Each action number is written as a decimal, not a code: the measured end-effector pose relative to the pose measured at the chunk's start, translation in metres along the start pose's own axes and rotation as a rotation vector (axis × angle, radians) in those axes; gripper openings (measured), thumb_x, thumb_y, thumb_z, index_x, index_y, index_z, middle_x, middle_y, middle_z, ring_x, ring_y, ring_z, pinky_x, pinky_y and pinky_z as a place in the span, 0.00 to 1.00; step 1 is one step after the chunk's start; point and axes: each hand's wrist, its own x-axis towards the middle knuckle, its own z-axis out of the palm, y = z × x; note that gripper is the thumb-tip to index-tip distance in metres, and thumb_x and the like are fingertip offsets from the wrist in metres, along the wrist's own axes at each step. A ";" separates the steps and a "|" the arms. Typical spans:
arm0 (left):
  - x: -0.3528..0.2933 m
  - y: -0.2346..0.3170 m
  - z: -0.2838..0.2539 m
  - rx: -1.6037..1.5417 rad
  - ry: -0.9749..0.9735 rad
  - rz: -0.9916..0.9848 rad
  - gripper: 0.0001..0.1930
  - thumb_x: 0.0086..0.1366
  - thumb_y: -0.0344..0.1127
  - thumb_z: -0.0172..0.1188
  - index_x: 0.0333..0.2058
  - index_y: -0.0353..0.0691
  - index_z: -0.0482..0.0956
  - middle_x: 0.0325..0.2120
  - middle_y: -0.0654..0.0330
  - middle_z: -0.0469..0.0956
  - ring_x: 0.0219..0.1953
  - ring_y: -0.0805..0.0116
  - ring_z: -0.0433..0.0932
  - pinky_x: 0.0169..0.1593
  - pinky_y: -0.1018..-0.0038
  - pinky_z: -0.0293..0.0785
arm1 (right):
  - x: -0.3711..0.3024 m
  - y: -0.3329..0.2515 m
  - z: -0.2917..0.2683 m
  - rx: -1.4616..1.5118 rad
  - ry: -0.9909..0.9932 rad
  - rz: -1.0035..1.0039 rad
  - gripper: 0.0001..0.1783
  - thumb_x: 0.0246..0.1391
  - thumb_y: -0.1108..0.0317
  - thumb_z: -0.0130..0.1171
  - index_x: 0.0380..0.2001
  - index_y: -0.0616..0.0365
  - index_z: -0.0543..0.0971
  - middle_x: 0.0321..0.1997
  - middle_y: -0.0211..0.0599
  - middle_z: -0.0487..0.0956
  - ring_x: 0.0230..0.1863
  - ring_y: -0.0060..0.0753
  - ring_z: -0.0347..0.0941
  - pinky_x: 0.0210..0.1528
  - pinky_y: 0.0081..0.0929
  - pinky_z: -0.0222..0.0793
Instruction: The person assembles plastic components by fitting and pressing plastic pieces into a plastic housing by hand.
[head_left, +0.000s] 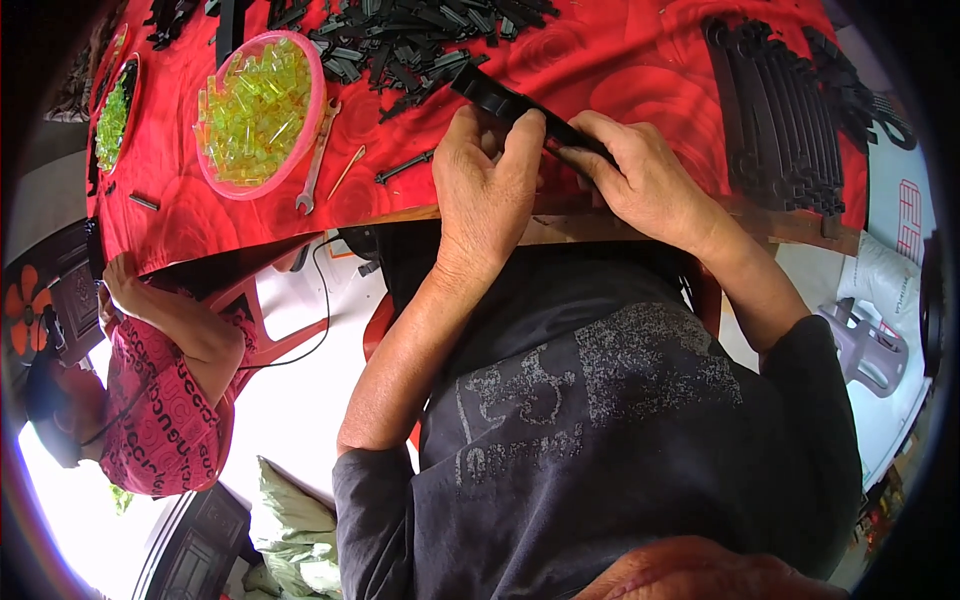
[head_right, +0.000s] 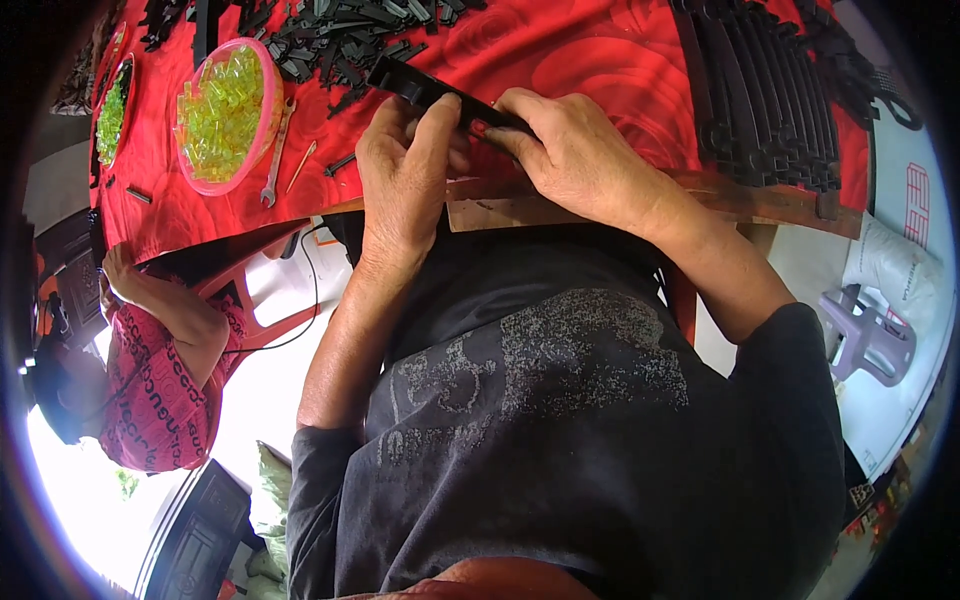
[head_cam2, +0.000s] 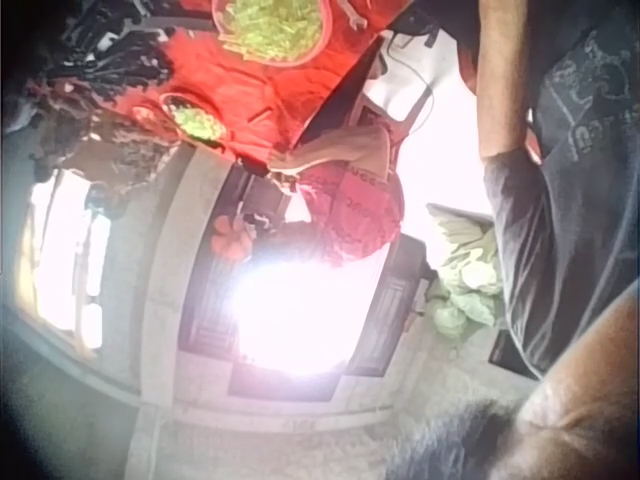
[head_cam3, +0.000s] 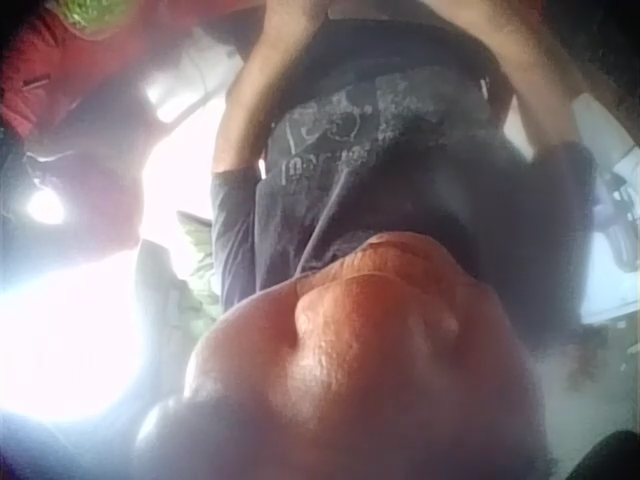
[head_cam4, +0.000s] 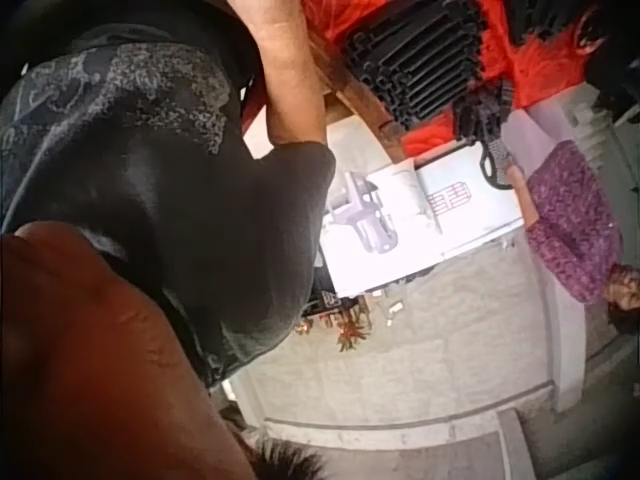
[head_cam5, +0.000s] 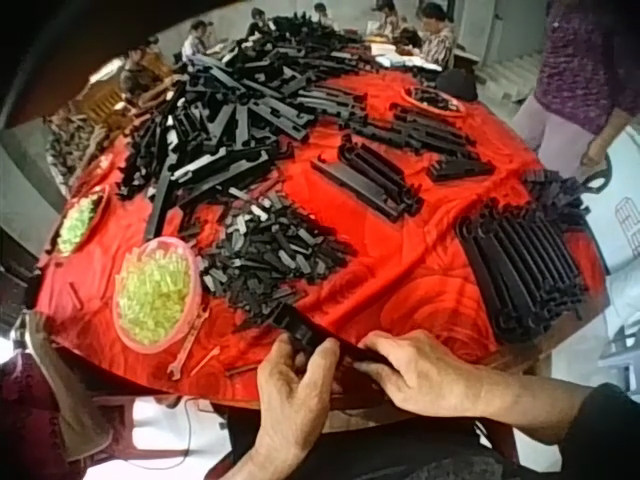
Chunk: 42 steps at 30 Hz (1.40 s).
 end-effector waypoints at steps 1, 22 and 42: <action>-0.002 0.002 0.001 -0.050 0.015 0.016 0.12 0.66 0.34 0.63 0.36 0.30 0.73 0.23 0.62 0.78 0.22 0.81 0.73 0.24 0.79 0.70 | -0.001 -0.002 -0.001 0.002 -0.002 0.000 0.10 0.64 0.69 0.60 0.43 0.66 0.79 0.29 0.56 0.81 0.31 0.52 0.83 0.31 0.39 0.74; 0.003 0.001 0.001 -0.084 -0.014 0.052 0.11 0.64 0.33 0.65 0.38 0.31 0.75 0.28 0.61 0.80 0.30 0.80 0.75 0.34 0.80 0.72 | -0.006 -0.008 -0.010 0.200 -0.102 0.181 0.13 0.67 0.68 0.55 0.47 0.67 0.78 0.28 0.50 0.82 0.30 0.38 0.83 0.33 0.33 0.74; 0.019 -0.004 0.000 0.227 -0.064 0.080 0.15 0.65 0.39 0.64 0.32 0.29 0.77 0.20 0.61 0.77 0.24 0.77 0.73 0.28 0.74 0.70 | 0.000 0.005 -0.001 0.269 0.002 0.179 0.12 0.68 0.66 0.53 0.44 0.66 0.77 0.26 0.43 0.81 0.24 0.30 0.79 0.29 0.32 0.72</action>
